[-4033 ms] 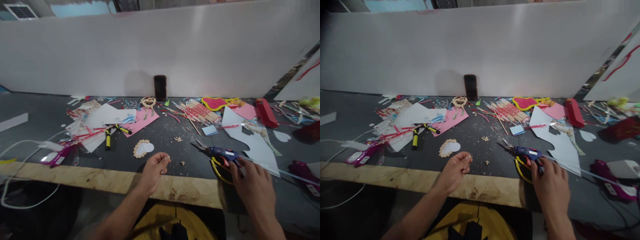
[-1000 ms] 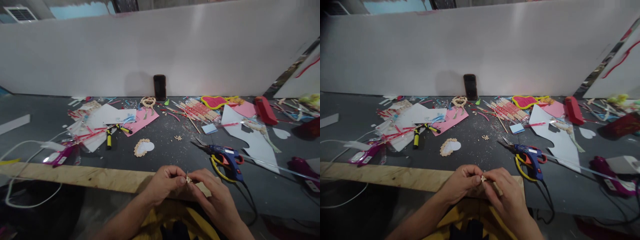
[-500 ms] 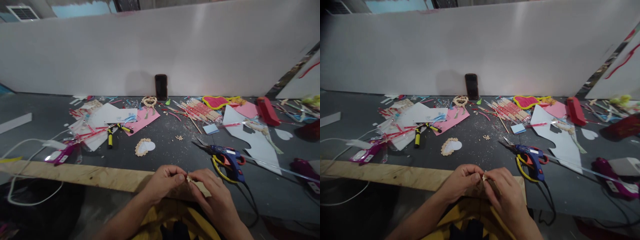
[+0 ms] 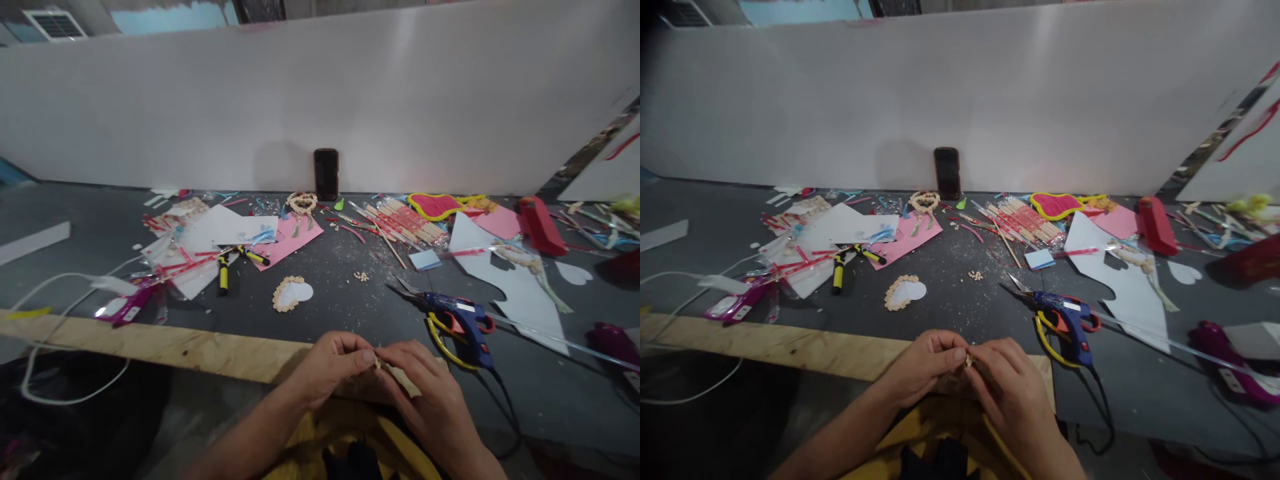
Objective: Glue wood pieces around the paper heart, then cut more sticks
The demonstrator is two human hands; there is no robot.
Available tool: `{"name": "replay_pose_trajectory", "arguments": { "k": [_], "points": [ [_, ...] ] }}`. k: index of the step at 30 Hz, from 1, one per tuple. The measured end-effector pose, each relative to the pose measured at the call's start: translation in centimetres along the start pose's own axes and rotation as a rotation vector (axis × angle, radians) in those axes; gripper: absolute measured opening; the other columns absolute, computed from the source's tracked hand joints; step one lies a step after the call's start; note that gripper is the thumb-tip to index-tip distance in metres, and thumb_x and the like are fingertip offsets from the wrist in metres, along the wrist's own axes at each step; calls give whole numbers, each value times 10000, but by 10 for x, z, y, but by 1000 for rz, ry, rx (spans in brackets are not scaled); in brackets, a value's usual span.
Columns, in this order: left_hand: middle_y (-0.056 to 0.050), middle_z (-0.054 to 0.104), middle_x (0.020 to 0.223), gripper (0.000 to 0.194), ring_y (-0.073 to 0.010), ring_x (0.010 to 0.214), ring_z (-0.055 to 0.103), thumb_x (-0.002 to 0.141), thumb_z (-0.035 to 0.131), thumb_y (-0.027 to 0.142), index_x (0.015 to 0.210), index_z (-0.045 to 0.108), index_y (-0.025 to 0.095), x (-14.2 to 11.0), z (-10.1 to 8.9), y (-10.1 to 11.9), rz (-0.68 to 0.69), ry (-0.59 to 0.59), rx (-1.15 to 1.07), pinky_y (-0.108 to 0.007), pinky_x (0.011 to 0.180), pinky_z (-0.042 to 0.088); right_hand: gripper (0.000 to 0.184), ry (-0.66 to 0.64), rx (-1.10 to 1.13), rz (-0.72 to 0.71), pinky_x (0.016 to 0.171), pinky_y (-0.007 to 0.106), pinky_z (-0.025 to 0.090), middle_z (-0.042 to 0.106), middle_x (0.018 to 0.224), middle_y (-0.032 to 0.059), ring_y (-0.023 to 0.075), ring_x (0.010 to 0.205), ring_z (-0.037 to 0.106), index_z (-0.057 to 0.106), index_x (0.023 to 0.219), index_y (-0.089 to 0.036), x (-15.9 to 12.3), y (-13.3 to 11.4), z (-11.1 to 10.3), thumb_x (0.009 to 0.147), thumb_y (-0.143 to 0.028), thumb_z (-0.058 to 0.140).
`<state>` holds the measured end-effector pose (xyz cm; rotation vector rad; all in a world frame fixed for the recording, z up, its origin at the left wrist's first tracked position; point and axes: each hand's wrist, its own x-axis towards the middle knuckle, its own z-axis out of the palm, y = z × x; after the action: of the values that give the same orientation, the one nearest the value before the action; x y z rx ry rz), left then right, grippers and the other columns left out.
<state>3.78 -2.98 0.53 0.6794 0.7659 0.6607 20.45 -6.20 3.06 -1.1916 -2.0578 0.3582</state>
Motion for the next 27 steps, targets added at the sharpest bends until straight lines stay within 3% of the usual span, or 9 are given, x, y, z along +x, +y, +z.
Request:
{"name": "replay_pose_trajectory", "arguments": {
  "k": [10,15,19,27],
  "points": [
    [-4,582,595,261,-78,547,502,591,762,302,636,604,99,-1,0,3,-3,33,-30,-204,567,373,154,1,-22,-17,629,242,484,629,799,32,134,729,584,596,946,-209,5,-1,7,823,-164,514],
    [4,570,576,264,-65,522,493,573,773,297,620,615,91,0,0,2,-16,32,-98,-199,558,372,215,14,-6,39,661,242,495,645,854,37,139,773,603,562,1028,-209,0,3,9,815,-204,533],
    [-12,601,607,266,-73,533,515,550,788,286,654,635,94,1,0,0,-44,42,-129,-201,559,379,125,9,4,51,639,230,480,642,808,15,125,737,600,573,932,-217,-2,2,8,816,-195,533],
    [-26,616,646,269,-108,600,554,570,776,308,677,644,100,-1,-2,2,-44,50,-50,-237,618,421,164,-3,-1,38,665,233,481,642,838,21,127,774,597,580,969,-213,-3,2,6,816,-179,529]
  ]
}}
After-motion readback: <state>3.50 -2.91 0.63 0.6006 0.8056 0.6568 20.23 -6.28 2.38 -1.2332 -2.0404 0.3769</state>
